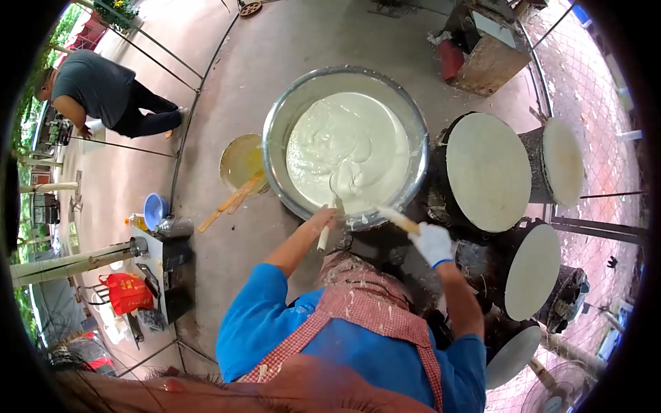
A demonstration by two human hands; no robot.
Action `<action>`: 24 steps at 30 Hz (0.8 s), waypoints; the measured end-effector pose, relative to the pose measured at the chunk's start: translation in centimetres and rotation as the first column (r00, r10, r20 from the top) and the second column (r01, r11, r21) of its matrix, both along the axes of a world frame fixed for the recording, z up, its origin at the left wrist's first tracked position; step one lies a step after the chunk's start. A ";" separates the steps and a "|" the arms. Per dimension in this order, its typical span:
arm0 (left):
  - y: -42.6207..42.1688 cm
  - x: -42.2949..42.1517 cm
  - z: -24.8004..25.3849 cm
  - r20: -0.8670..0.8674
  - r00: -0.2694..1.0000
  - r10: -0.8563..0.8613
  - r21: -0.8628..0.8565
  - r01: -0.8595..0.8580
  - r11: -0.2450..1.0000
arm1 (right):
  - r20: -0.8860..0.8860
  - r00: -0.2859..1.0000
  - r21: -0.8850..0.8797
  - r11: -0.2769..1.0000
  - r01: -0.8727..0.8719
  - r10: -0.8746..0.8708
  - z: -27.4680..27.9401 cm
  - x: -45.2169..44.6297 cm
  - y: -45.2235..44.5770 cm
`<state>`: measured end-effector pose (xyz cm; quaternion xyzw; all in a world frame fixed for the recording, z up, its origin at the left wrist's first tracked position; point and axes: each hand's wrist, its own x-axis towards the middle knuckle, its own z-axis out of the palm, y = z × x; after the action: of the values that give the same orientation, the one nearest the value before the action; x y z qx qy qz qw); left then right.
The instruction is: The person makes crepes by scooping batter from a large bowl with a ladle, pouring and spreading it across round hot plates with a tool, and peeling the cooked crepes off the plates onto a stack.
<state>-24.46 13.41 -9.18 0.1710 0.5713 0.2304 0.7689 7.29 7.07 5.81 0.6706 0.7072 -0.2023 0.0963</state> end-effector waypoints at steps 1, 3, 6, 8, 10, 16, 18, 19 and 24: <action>0.6 -0.1 0.7 0.150 0.987 0.061 -0.127 -0.041 0.991 | -0.038 0.999 0.019 0.999 0.031 -0.031 -0.4 -0.8 -1.1; 1.3 -0.7 4.3 0.453 0.840 0.300 -0.438 -0.083 0.895 | -0.096 0.989 0.031 0.993 0.117 -0.114 0.5 -2.3 -3.9; 2.2 -1.6 13.9 0.638 0.615 0.464 -0.567 -0.033 0.823 | -0.196 0.946 0.099 0.955 0.280 -0.257 3.4 -3.6 -6.7; 2.7 -1.7 21.6 0.722 0.585 0.370 -0.412 -0.066 0.909 | -0.276 0.941 0.384 0.875 0.296 -0.198 4.1 -4.2 -6.8; 3.5 -1.4 29.8 0.665 0.712 0.225 -0.216 -0.105 0.971 | -0.371 0.917 0.531 0.776 0.340 -0.148 7.2 -4.7 -5.1; 5.8 -3.6 43.9 0.680 0.670 -0.299 0.269 0.151 0.951 | -0.468 0.883 0.760 0.525 0.382 0.035 18.2 -1.6 1.4; 5.4 -3.1 49.1 0.213 0.929 -0.302 0.655 0.093 0.750 | -0.589 0.800 0.764 0.403 0.503 0.118 21.1 -1.7 2.4; 4.1 -2.0 52.0 0.062 0.980 -0.191 0.787 0.070 0.614 | -0.626 0.770 0.743 0.392 0.542 0.124 22.2 -1.8 2.4; 7.2 -3.1 42.7 0.187 0.961 -0.204 0.598 0.054 0.800 | -0.932 0.327 0.340 0.687 0.642 0.155 13.6 -3.9 1.8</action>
<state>-27.52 20.63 33.50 0.4096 0.3607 0.3615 0.7559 3.40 8.85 19.41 0.5304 0.5315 -0.2829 -0.5968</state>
